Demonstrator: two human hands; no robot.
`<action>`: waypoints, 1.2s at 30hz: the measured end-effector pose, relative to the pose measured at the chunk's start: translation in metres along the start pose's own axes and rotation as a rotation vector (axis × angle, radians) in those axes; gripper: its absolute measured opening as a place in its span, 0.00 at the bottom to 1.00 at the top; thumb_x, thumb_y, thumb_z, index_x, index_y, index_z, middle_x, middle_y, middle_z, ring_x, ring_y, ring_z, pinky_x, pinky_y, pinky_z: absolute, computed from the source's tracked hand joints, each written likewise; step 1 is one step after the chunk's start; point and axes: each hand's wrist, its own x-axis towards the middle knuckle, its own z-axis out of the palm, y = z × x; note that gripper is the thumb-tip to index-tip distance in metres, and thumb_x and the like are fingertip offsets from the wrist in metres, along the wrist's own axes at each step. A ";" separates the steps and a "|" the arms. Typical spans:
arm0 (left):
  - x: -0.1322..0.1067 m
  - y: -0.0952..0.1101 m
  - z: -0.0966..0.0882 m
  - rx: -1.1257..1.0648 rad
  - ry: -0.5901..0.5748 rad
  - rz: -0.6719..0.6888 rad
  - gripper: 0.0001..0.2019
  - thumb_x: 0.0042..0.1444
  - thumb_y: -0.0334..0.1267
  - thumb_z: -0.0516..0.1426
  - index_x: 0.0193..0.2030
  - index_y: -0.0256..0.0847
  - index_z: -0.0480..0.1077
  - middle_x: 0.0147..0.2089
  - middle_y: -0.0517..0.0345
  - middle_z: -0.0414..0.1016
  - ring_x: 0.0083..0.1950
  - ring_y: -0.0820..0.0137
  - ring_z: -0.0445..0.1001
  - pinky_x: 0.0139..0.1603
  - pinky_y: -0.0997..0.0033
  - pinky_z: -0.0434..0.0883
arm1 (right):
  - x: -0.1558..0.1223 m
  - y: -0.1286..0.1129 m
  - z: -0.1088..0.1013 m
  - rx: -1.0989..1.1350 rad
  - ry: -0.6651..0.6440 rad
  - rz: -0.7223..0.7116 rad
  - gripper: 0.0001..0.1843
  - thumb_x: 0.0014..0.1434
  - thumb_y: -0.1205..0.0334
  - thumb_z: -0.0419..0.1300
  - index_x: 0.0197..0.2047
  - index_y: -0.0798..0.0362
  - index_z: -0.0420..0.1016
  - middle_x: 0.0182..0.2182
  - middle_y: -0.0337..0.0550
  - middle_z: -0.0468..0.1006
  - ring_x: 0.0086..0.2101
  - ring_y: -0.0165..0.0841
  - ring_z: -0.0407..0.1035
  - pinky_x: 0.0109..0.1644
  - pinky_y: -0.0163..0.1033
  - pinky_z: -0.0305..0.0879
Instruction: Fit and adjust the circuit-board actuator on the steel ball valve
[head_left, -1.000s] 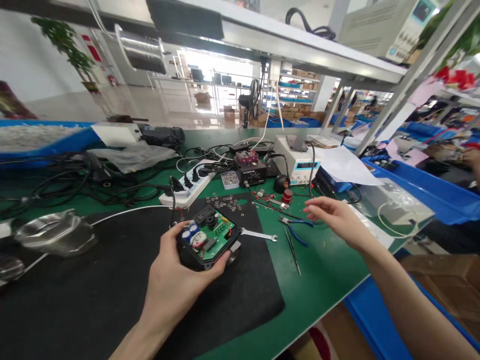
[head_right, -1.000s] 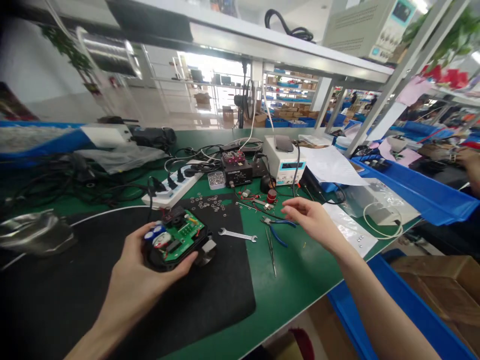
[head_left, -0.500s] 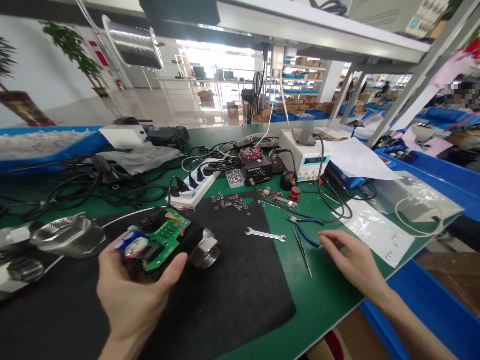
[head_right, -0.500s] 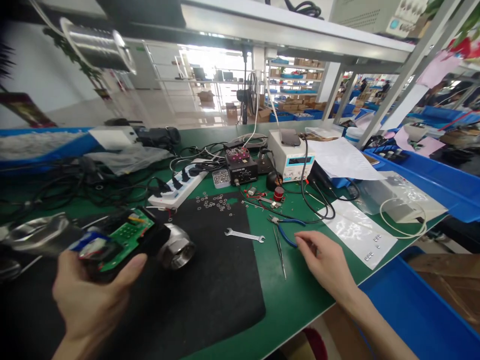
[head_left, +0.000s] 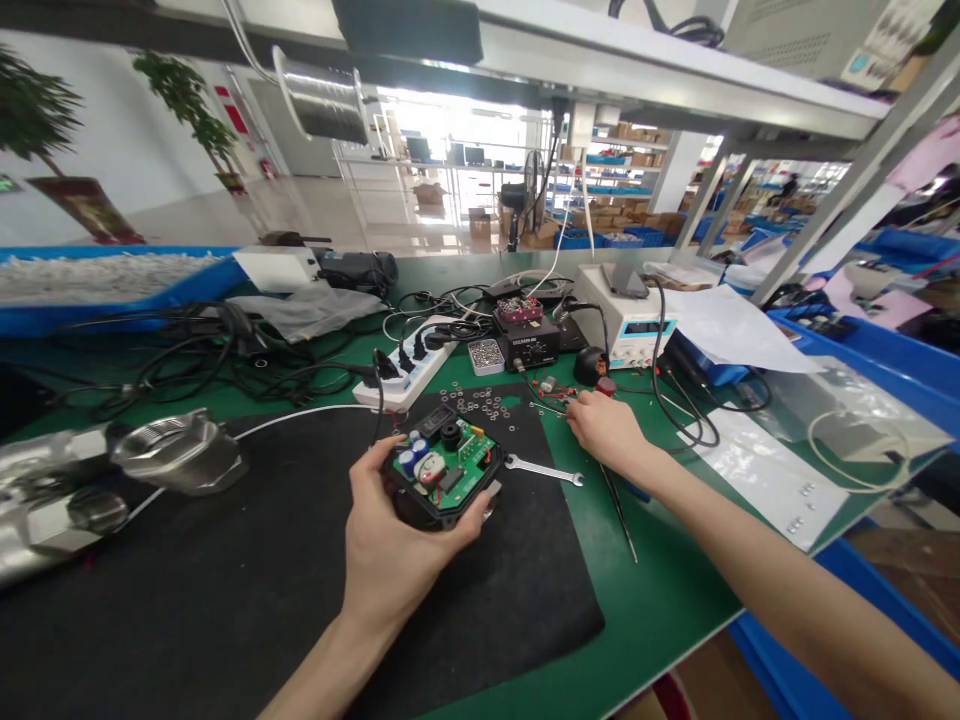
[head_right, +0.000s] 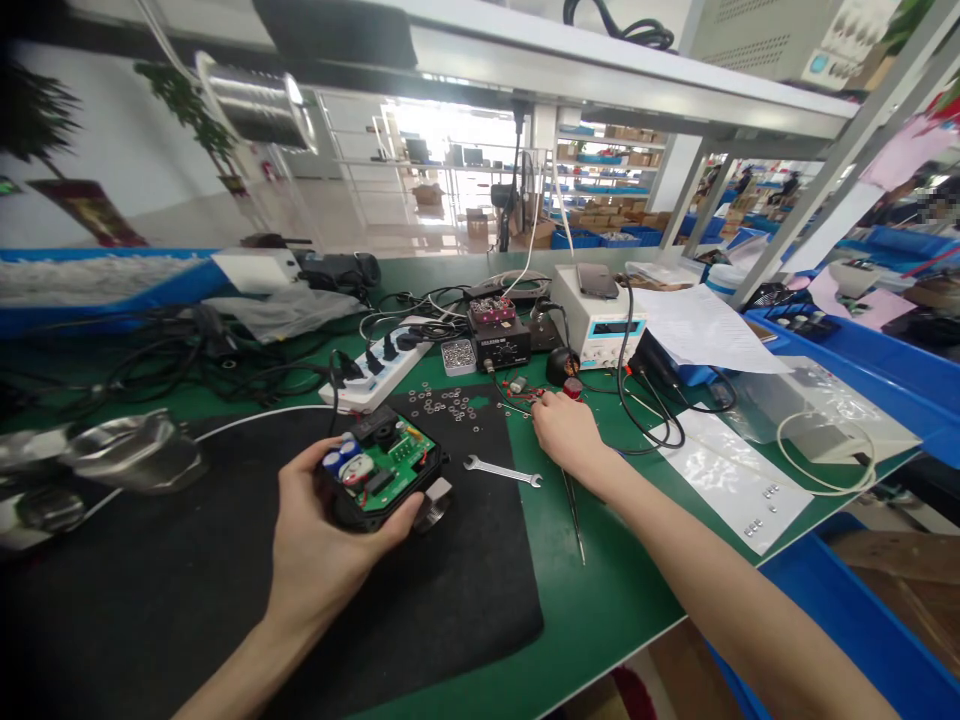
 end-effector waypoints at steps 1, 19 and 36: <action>0.002 0.000 0.000 0.040 -0.005 -0.004 0.50 0.36 0.57 0.73 0.65 0.47 0.59 0.57 0.52 0.75 0.52 0.59 0.81 0.53 0.58 0.82 | 0.001 0.001 0.000 -0.016 -0.009 0.011 0.17 0.73 0.61 0.51 0.44 0.58 0.80 0.46 0.57 0.79 0.47 0.44 0.74 0.47 0.42 0.70; 0.006 -0.020 0.003 0.110 0.023 0.144 0.53 0.36 0.60 0.72 0.66 0.43 0.57 0.57 0.49 0.73 0.50 0.58 0.82 0.52 0.57 0.83 | 0.023 0.000 -0.008 -0.089 -0.118 0.011 0.12 0.72 0.58 0.58 0.50 0.56 0.77 0.48 0.49 0.80 0.48 0.39 0.76 0.54 0.48 0.71; 0.005 -0.020 0.001 0.090 0.011 0.178 0.52 0.39 0.58 0.72 0.67 0.41 0.56 0.56 0.47 0.73 0.50 0.58 0.81 0.52 0.57 0.83 | 0.014 -0.008 -0.013 -0.070 -0.229 0.166 0.17 0.72 0.52 0.57 0.48 0.58 0.79 0.46 0.51 0.82 0.47 0.40 0.77 0.53 0.50 0.72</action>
